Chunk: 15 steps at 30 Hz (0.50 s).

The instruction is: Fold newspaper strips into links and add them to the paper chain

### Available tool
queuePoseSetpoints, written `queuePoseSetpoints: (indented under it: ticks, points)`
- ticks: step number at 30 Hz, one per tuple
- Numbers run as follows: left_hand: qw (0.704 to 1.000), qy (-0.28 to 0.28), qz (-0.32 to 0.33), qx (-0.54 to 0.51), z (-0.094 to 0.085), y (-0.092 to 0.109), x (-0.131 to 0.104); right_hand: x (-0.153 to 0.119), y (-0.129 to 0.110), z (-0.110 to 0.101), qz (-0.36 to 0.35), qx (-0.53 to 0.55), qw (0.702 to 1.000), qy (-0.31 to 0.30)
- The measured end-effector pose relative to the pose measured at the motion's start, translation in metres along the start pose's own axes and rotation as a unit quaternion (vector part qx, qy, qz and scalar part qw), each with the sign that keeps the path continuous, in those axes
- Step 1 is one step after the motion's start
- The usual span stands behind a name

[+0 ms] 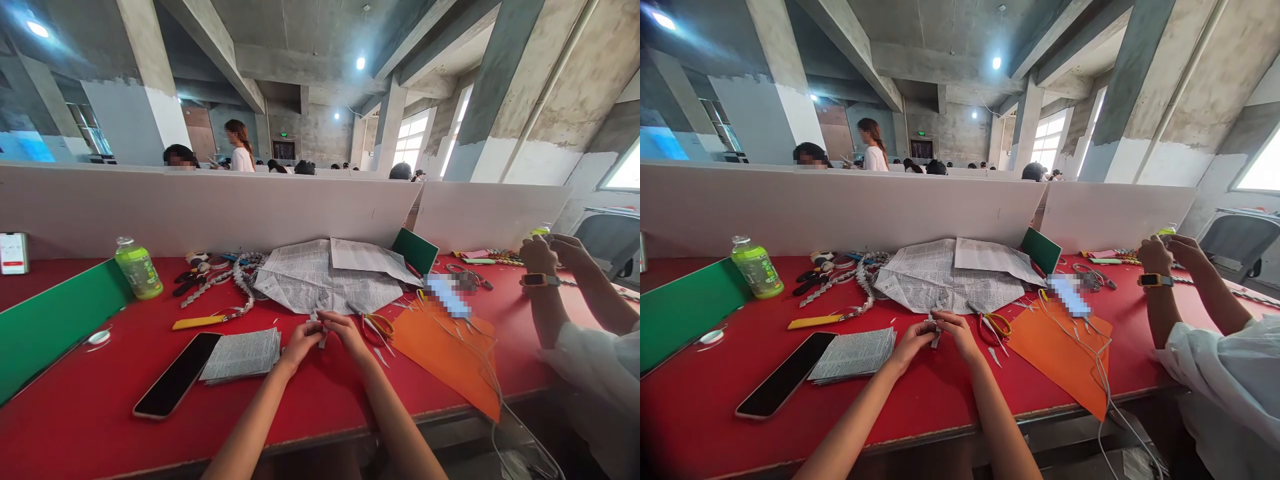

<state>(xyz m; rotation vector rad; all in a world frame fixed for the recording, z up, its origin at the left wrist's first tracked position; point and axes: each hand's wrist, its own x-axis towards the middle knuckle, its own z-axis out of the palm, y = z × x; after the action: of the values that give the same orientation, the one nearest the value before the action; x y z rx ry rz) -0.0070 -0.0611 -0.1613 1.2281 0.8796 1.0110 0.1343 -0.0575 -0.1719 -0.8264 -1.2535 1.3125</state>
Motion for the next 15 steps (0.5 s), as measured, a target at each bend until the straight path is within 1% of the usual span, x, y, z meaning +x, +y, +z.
queuePoseSetpoints:
  ticks: [4,10,15]
  points:
    - [1.000,-0.019,0.015,0.010,0.0000,0.0011,-0.0016,0.0015,-0.0015,0.0012,-0.003,-0.021,1.000,-0.006]
    - [0.999,-0.028,0.024,0.016,-0.0024,-0.0023,0.0002,0.0033,-0.0006,0.0025,-0.022,-0.030,0.999,-0.005]
    - [0.999,-0.014,0.027,0.022,-0.0032,-0.0039,0.0010,0.0036,0.0025,0.0032,-0.008,-0.023,1.000,-0.010]
